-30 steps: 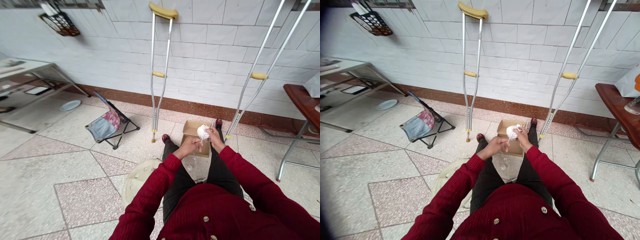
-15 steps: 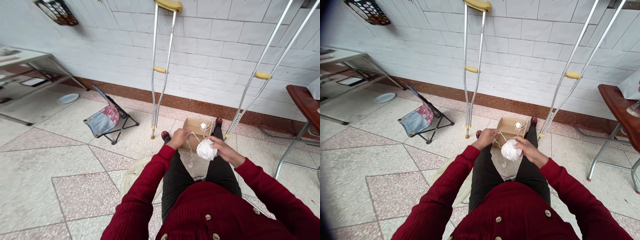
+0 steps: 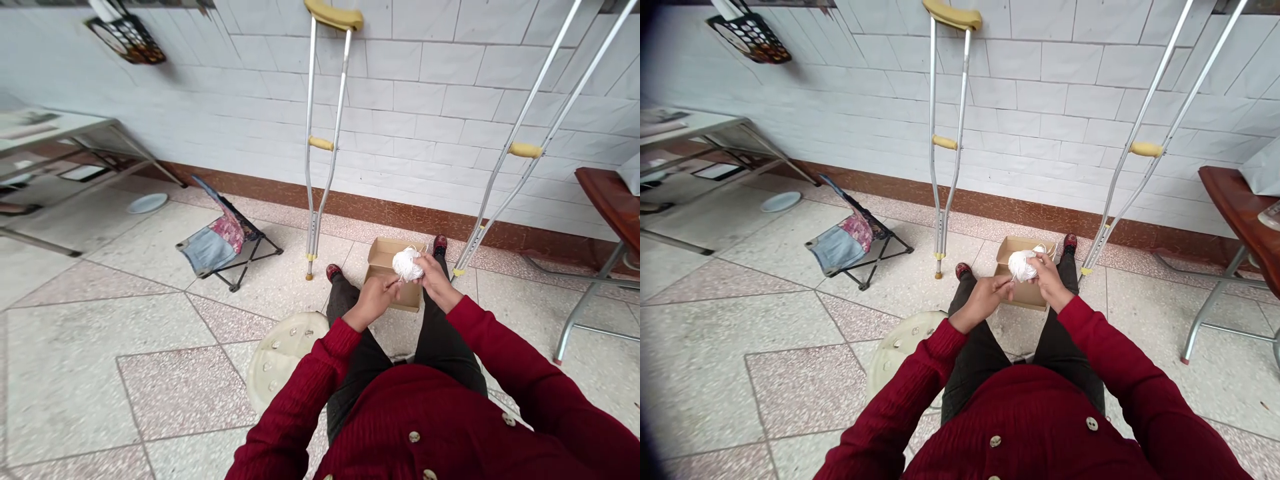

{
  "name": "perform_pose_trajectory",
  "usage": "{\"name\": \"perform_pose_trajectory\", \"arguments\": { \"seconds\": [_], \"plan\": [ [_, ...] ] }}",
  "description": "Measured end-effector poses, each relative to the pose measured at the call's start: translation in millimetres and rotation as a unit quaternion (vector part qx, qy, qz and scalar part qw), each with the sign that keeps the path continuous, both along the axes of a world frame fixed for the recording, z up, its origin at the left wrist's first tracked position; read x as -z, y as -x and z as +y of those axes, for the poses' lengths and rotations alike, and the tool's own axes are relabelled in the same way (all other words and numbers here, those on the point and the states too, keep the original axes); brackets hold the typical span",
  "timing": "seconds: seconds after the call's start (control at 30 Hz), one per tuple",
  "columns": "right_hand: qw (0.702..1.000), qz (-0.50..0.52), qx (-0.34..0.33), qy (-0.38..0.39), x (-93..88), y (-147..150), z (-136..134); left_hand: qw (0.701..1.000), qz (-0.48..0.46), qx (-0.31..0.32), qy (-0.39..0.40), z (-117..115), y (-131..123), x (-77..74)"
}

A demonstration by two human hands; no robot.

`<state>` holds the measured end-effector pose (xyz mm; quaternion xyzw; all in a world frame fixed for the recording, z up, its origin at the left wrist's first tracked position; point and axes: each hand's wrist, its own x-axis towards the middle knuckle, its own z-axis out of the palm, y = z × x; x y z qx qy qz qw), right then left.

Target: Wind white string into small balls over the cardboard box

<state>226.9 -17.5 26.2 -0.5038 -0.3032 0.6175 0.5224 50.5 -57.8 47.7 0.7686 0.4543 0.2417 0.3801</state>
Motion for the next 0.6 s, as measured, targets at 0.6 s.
{"name": "perform_pose_trajectory", "arguments": {
  "seconds": [0.6],
  "plan": [
    [0.952,-0.124,-0.278,0.018,-43.5,-32,-57,0.984,0.151,-0.016,-0.092,50,19,11.0]
  ]
}}
